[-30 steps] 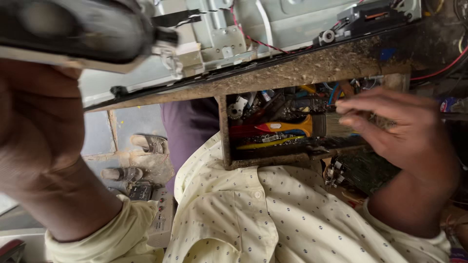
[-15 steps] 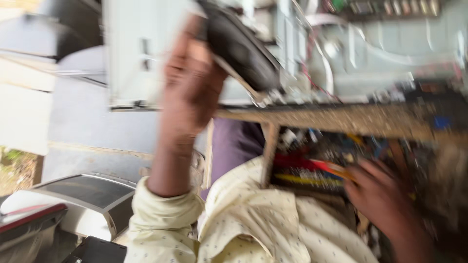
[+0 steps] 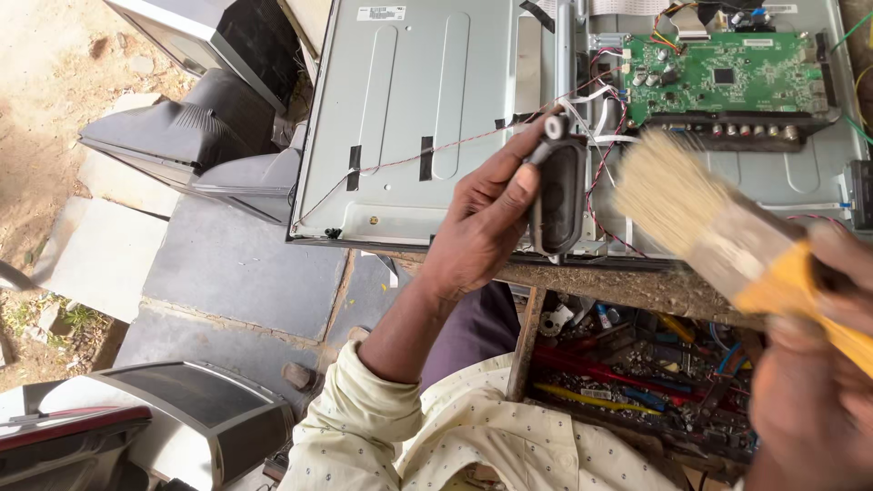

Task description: The person cleans the internal components of a disassembled television using a brush, then reattaches the speakers and ribbon cables. The person removes the speakers, brushes them, and places them back into the chassis before reconnecting the flat ribbon cables to the circuit board.

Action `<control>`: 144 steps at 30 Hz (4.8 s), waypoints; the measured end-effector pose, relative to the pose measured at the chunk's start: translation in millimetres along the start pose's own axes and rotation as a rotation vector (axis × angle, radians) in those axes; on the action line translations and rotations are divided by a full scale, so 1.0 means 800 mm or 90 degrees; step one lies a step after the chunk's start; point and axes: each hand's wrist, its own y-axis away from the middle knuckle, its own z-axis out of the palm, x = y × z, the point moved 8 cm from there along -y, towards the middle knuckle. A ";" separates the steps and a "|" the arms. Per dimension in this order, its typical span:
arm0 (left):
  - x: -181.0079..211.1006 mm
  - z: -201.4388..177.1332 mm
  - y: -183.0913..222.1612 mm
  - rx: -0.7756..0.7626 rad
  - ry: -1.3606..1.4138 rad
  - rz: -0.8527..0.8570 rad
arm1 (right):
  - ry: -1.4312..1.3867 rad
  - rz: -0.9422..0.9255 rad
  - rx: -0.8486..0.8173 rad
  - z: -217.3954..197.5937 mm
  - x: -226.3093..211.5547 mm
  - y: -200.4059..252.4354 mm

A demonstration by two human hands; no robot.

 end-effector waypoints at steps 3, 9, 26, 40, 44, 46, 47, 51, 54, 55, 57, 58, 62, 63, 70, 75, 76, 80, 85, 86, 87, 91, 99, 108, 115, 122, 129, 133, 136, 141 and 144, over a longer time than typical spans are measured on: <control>0.008 0.012 0.000 -0.020 -0.172 0.032 | 0.094 -0.104 -0.018 0.045 -0.030 -0.028; 0.028 0.015 -0.003 -0.018 -0.232 0.074 | 0.161 -0.050 -0.241 0.117 -0.084 -0.080; 0.029 0.030 0.003 -0.096 -0.291 0.102 | 0.115 -0.102 -0.099 0.084 -0.084 -0.066; 0.032 0.028 -0.001 -0.077 -0.309 0.127 | 0.113 -0.082 -0.039 0.064 -0.050 -0.050; 0.029 0.025 0.000 -0.069 -0.283 0.104 | 0.097 -0.190 -0.054 0.079 -0.073 -0.053; 0.035 0.028 0.000 -0.085 -0.289 0.127 | 0.073 -0.093 -0.092 0.088 -0.061 -0.056; 0.038 0.028 -0.003 -0.093 -0.290 0.140 | 0.070 -0.093 -0.087 0.086 -0.058 -0.059; 0.038 0.021 0.002 -0.086 -0.281 0.151 | 0.090 -0.146 -0.075 0.075 -0.059 -0.046; 0.041 0.019 0.000 -0.091 -0.282 0.163 | 0.059 -0.074 -0.141 0.079 -0.038 -0.036; 0.042 0.018 -0.002 -0.094 -0.282 0.167 | 0.004 -0.035 -0.131 0.076 -0.030 -0.035; 0.043 0.016 -0.003 -0.087 -0.289 0.170 | 0.015 -0.037 -0.125 0.070 -0.026 -0.032; 0.042 0.015 -0.002 -0.085 -0.285 0.168 | 0.084 -0.077 -0.128 0.066 -0.030 -0.031; 0.044 0.009 0.002 -0.069 -0.292 0.173 | 0.101 0.070 -0.259 0.066 -0.012 -0.018; 0.046 0.006 0.002 -0.064 -0.294 0.176 | 0.112 0.092 -0.220 0.060 -0.007 -0.020; 0.044 -0.003 0.009 -0.039 -0.273 0.180 | 0.119 0.124 -0.187 0.061 -0.006 -0.020; 0.050 -0.011 0.013 -0.029 -0.222 0.189 | 0.115 0.060 -0.164 0.053 -0.007 -0.035; 0.049 -0.014 0.014 -0.025 -0.205 0.190 | 0.122 0.050 -0.160 0.049 -0.002 -0.037; 0.048 -0.019 0.028 0.003 -0.166 0.207 | 0.133 0.090 -0.142 0.033 0.044 -0.058; 0.033 0.008 0.061 -0.019 -0.273 0.230 | 0.130 0.175 -0.217 0.080 0.123 -0.113; 0.026 0.023 0.061 -0.040 -0.301 0.270 | 0.128 0.191 -0.242 0.098 0.137 -0.129; 0.020 0.039 0.061 -0.060 -0.327 0.311 | 0.127 0.205 -0.274 0.120 0.148 -0.144; -0.004 0.072 0.074 -0.108 -0.457 0.349 | 0.130 0.230 -0.435 0.217 0.154 -0.184; -0.011 0.064 0.101 -0.298 -0.655 0.349 | 0.332 0.069 -0.661 0.372 0.059 -0.191; -0.142 0.035 0.129 -0.359 -0.266 0.090 | 0.060 0.137 -0.612 0.486 0.001 -0.229; -0.209 0.031 0.159 -0.340 -0.083 -0.031 | -0.016 0.404 -0.609 0.496 0.053 -0.196; -0.196 0.022 0.157 -0.326 -0.015 -0.045 | 0.008 0.263 -0.637 0.502 0.019 -0.208; -0.172 0.022 0.150 -0.293 0.042 -0.055 | 0.051 0.159 -0.624 0.482 0.015 -0.218; -0.159 0.024 0.137 -0.296 -0.030 -0.013 | 0.043 0.099 -0.698 0.481 0.022 -0.194; -0.150 0.027 0.132 -0.308 -0.192 0.077 | -0.057 0.122 -0.577 0.477 0.018 -0.206; -0.152 0.024 0.132 -0.285 -0.287 0.128 | 0.103 0.186 -0.680 0.491 0.022 -0.198; -0.165 0.020 0.127 -0.258 -0.255 0.120 | -0.035 0.119 -0.598 0.496 0.009 -0.207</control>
